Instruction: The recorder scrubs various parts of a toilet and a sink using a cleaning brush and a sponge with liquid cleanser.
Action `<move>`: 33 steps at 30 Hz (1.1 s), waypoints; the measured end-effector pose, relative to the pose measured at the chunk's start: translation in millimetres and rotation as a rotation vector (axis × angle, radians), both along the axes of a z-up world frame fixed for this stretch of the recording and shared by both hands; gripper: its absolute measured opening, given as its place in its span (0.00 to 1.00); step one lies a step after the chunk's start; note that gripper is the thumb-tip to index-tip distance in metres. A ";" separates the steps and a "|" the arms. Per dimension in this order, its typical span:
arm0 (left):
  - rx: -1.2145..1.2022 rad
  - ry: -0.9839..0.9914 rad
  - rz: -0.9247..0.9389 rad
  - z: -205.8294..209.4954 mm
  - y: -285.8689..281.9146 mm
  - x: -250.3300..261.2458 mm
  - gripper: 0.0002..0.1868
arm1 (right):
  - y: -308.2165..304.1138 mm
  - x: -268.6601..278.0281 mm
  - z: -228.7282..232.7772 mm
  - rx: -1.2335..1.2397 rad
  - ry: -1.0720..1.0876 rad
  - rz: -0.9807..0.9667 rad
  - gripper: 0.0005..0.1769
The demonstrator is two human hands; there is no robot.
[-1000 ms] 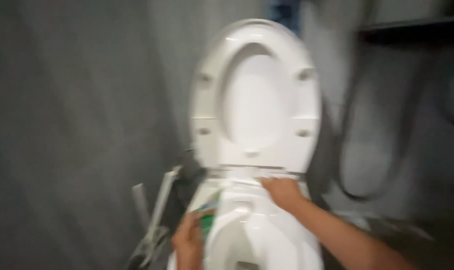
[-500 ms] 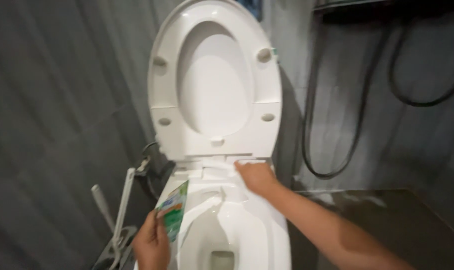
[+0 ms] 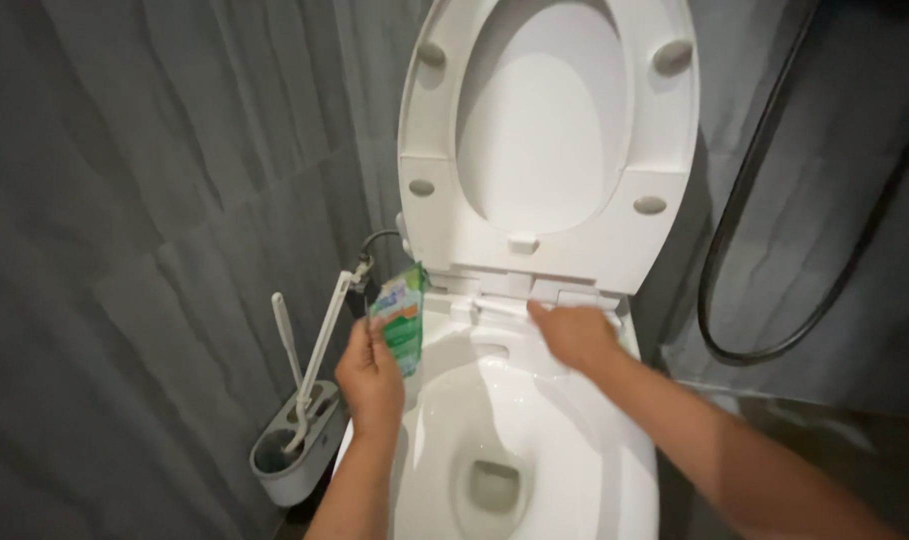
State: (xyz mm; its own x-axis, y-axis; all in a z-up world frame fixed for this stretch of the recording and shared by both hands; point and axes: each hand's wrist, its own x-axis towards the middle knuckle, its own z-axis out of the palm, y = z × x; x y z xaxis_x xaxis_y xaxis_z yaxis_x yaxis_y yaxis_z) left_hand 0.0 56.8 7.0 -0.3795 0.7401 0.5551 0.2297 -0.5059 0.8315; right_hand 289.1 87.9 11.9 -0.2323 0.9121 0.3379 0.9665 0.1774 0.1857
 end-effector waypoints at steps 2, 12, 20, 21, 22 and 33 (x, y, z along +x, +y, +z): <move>0.003 -0.041 -0.038 -0.1 -2.2 -2.3 0.15 | 4.2 4.4 0.5 0.082 0.004 -0.019 0.09; -0.143 0.101 -0.064 3.7 -0.3 0.6 0.13 | 58.0 -68.7 4.7 0.077 -0.023 -0.011 0.15; 0.015 0.060 -0.033 -5.7 5.3 -3.5 0.12 | 58.7 -48.9 -12.8 -0.015 0.037 -0.104 0.20; -0.009 0.010 -0.052 -2.1 0.5 -1.2 0.12 | 46.1 -30.9 -12.4 -0.047 0.043 -0.119 0.21; -0.011 0.004 -0.050 0.8 -2.2 -3.4 0.12 | 32.4 -28.2 -4.6 -0.048 0.037 -0.116 0.21; -0.170 -0.022 -0.088 8.9 -8.5 -4.3 0.13 | 54.7 -74.9 5.0 -0.016 0.141 -0.002 0.18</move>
State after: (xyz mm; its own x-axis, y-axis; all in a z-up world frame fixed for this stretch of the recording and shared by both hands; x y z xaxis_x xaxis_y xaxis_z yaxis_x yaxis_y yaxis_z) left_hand -4.3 48.3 15.9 -0.3202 0.8532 0.4117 0.1719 -0.3750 0.9110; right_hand 214.2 142.5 16.9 -0.1821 0.9181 0.3522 0.9831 0.1776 0.0451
